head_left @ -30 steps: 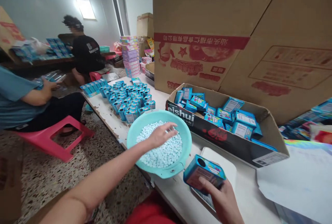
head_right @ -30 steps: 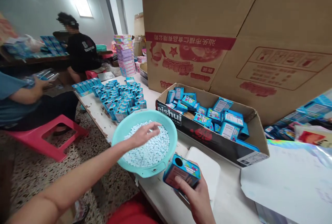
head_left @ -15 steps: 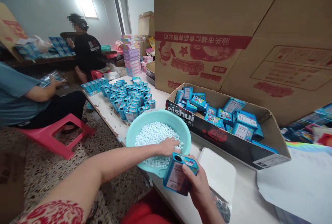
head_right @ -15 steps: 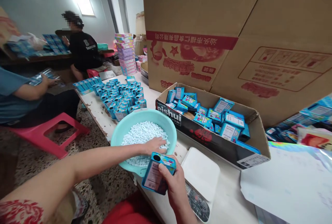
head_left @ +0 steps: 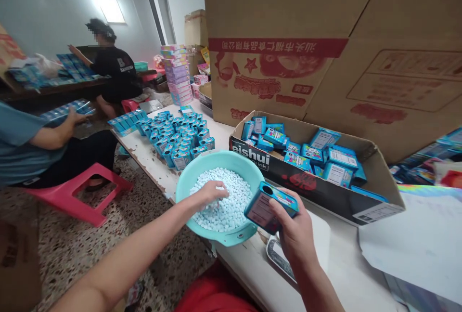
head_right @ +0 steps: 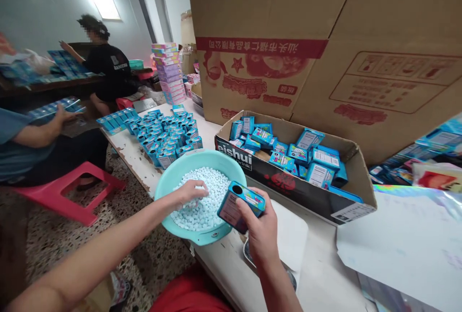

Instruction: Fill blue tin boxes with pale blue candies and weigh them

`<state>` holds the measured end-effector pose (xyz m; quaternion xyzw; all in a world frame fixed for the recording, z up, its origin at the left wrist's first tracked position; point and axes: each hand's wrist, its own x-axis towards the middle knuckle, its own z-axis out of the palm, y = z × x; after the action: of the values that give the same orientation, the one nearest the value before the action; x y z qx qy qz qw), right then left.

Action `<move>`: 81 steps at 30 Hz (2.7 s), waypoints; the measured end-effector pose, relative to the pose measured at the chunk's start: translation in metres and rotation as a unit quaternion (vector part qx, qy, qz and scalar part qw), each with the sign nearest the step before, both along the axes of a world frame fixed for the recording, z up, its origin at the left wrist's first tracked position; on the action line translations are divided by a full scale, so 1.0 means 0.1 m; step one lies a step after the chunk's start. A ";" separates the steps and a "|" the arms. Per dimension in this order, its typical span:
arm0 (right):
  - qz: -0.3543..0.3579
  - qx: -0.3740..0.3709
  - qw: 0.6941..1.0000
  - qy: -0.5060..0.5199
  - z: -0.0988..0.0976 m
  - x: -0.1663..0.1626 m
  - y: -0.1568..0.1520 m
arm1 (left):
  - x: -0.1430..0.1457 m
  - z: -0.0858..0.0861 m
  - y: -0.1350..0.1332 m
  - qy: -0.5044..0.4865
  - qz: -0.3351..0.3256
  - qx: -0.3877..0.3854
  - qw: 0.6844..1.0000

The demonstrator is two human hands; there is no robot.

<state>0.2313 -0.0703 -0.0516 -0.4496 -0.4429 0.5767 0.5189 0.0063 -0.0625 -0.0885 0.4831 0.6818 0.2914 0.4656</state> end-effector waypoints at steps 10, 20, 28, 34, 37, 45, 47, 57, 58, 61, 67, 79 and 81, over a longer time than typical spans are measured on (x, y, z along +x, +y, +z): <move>0.123 0.182 0.945 -0.244 -0.30 -0.79 0.27 | 0.09 0.49 0.21 -0.411 0.259 0.185 0.854; 0.140 0.202 0.922 -0.300 -0.30 -0.81 0.26 | 0.17 0.34 0.23 -0.367 0.321 0.212 0.847; 0.149 0.190 0.924 -0.296 -0.36 -0.81 0.26 | 0.17 0.34 0.20 -0.355 0.291 0.205 0.864; 0.151 0.161 0.935 -0.279 -0.36 -0.79 0.27 | 0.19 0.34 0.16 -0.348 0.278 0.207 0.871; 0.153 0.162 0.936 -0.272 -0.36 -0.77 0.27 | 0.22 0.34 0.15 -0.353 0.274 0.214 0.869; 0.146 0.165 0.937 -0.270 -0.31 -0.71 0.28 | 0.28 0.34 0.18 -0.336 0.289 0.228 0.867; 0.144 0.164 0.937 -0.274 -0.31 -0.70 0.30 | 0.30 0.34 0.18 -0.330 0.288 0.228 0.870; 0.159 0.156 0.943 -0.249 -0.30 -0.71 0.31 | 0.39 0.40 0.16 -0.296 0.231 0.242 0.895; 0.165 0.158 0.941 -0.251 -0.29 -0.71 0.31 | 0.40 0.41 0.16 -0.297 0.215 0.236 0.900; 0.187 0.158 0.936 -0.252 -0.28 -0.70 0.31 | 0.40 0.44 0.16 -0.302 0.179 0.223 0.910; 0.106 0.125 0.964 -0.208 -0.23 -0.52 0.33 | -0.04 0.33 0.16 -0.066 0.163 0.209 0.962; 0.087 0.142 0.958 -0.233 -0.27 -0.56 0.50 | 0.27 -0.08 -0.25 0.336 -0.273 -0.036 0.901; 0.075 0.135 0.959 -0.239 -0.27 -0.54 0.49 | 0.27 -0.11 -0.23 0.298 -0.244 -0.027 0.922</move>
<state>0.1771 -0.0210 -0.0782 -0.4656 -0.6604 0.4244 0.4086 0.0330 -0.0851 -0.0997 0.6863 0.6577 -0.0078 0.3103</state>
